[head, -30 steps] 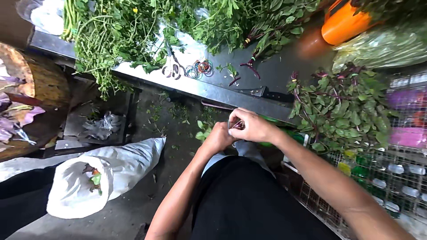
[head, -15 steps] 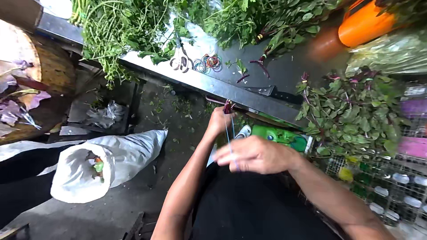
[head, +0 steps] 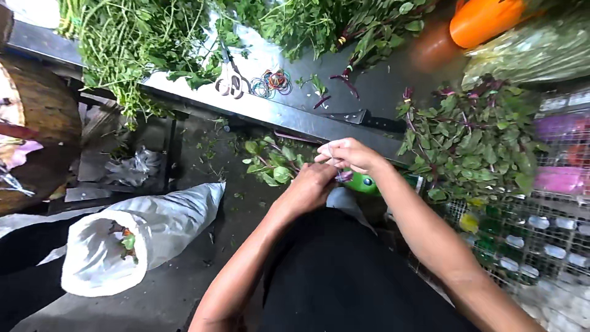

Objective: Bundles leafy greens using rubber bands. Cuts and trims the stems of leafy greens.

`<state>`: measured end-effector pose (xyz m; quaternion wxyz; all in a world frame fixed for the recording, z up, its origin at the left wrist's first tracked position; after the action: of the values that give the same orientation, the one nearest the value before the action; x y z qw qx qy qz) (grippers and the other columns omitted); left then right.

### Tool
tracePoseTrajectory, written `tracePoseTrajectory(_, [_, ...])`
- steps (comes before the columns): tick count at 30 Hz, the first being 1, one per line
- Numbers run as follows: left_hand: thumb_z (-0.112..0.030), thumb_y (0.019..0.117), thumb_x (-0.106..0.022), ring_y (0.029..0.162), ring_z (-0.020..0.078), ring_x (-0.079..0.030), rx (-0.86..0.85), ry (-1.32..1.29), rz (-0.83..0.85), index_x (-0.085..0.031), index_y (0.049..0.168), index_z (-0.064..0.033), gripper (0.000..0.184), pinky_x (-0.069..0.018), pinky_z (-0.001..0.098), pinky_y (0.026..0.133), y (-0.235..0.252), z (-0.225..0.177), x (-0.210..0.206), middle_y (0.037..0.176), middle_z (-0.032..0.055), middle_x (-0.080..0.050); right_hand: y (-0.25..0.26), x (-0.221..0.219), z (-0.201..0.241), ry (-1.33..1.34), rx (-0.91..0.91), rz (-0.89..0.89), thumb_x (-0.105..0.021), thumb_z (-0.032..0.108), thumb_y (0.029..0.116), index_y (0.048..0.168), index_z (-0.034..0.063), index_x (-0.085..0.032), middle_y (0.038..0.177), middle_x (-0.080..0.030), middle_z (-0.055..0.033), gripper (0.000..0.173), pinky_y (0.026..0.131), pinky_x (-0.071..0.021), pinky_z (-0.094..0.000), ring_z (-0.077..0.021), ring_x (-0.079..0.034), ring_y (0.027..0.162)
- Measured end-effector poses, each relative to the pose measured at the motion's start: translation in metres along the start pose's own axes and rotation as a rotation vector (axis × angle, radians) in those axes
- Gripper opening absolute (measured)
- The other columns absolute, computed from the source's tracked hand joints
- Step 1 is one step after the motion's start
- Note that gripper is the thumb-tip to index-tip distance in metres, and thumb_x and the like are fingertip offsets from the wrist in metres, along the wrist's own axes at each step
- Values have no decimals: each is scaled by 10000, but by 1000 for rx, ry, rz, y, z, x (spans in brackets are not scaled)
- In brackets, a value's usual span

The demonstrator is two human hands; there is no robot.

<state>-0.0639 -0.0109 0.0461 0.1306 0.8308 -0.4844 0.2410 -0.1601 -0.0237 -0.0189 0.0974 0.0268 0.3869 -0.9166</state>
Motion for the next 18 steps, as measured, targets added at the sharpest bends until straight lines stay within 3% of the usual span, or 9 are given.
tracePoseTrajectory(2, [-185,1028,-591,1034,204,-665,-5,-139,-42,-685,1149,-19,226,-486,478,998,2,-13,9,1059,97,-708,7,-3,-17,166,36,29,-287,437,1114,1300,51,-622,1118,-735,-62,543,739,-574,-272,-99,-696,849])
tracePoseTrajectory(4, [-172,1029,-602,814,132,-651,107,-346,-139,-662,1156,0,222,-573,340,791,2,-3,27,931,78,-675,7,-2,-25,414,172,14,-196,496,1107,1380,38,-540,1243,-700,-90,635,893,-571,-327,-149,-698,1025])
tracePoseTrajectory(6, [-184,1014,-637,763,130,-658,275,-485,-231,-660,1215,-33,253,-587,338,727,-4,18,40,902,68,-685,-11,-1,-19,505,356,-52,-425,540,1054,1410,49,-516,1302,-667,-92,613,989,-546,-372,-186,-667,1128])
tracePoseTrajectory(8, [-193,997,-671,767,118,-663,367,-506,-285,-667,1201,-72,237,-585,326,725,-11,33,48,909,46,-698,-36,-4,-5,358,509,-78,-745,570,864,1474,3,-463,1392,-620,-110,879,1086,-499,-406,-217,-611,1258])
tracePoseTrajectory(10, [-211,989,-688,772,116,-670,360,-455,-222,-678,1177,-76,231,-591,331,737,-12,34,45,917,43,-708,-50,-10,15,67,559,-43,-808,571,797,1535,-29,-356,1459,-565,-114,1053,1135,-469,-381,-200,-557,1331])
tracePoseTrajectory(12, [-263,1009,-659,813,123,-680,274,-346,-25,-702,1164,-49,268,-588,360,794,-7,23,26,930,61,-718,-53,-10,35,-150,563,-29,-805,359,837,1509,-36,-415,1388,-619,-112,871,1044,-528,-361,-177,-624,1221])
tracePoseTrajectory(14, [-278,1027,-619,861,151,-671,247,-282,165,-709,1140,-20,296,-559,399,848,-3,15,1,943,93,-712,-60,-15,62,-224,583,-43,-751,93,874,1280,-32,-657,1119,-746,-94,435,863,-613,-337,-144,-721,954])
tracePoseTrajectory(16, [-208,1010,-614,843,94,-643,261,-298,118,-699,1064,1,232,-542,319,837,-3,15,3,899,66,-686,-74,-43,88,-234,628,-4,-683,45,930,1005,-22,-764,884,-765,-62,129,730,-626,-290,-90,-719,766])
tracePoseTrajectory(18, [-182,978,-570,715,65,-639,305,-346,-27,-678,1026,-21,200,-557,262,690,-4,30,16,794,38,-660,-87,-88,88,-231,683,127,-588,97,1013,985,-37,-757,908,-762,-82,217,781,-618,-290,-94,-725,816])
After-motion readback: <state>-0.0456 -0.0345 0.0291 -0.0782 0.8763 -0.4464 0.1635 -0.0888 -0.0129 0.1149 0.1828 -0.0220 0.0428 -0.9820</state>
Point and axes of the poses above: each hand's wrist, its own y-axis towards the middle knuckle, its own x-axis out of the back of the hand, z = x × y, the point moved 10 cm from there along y, towards the middle knuckle
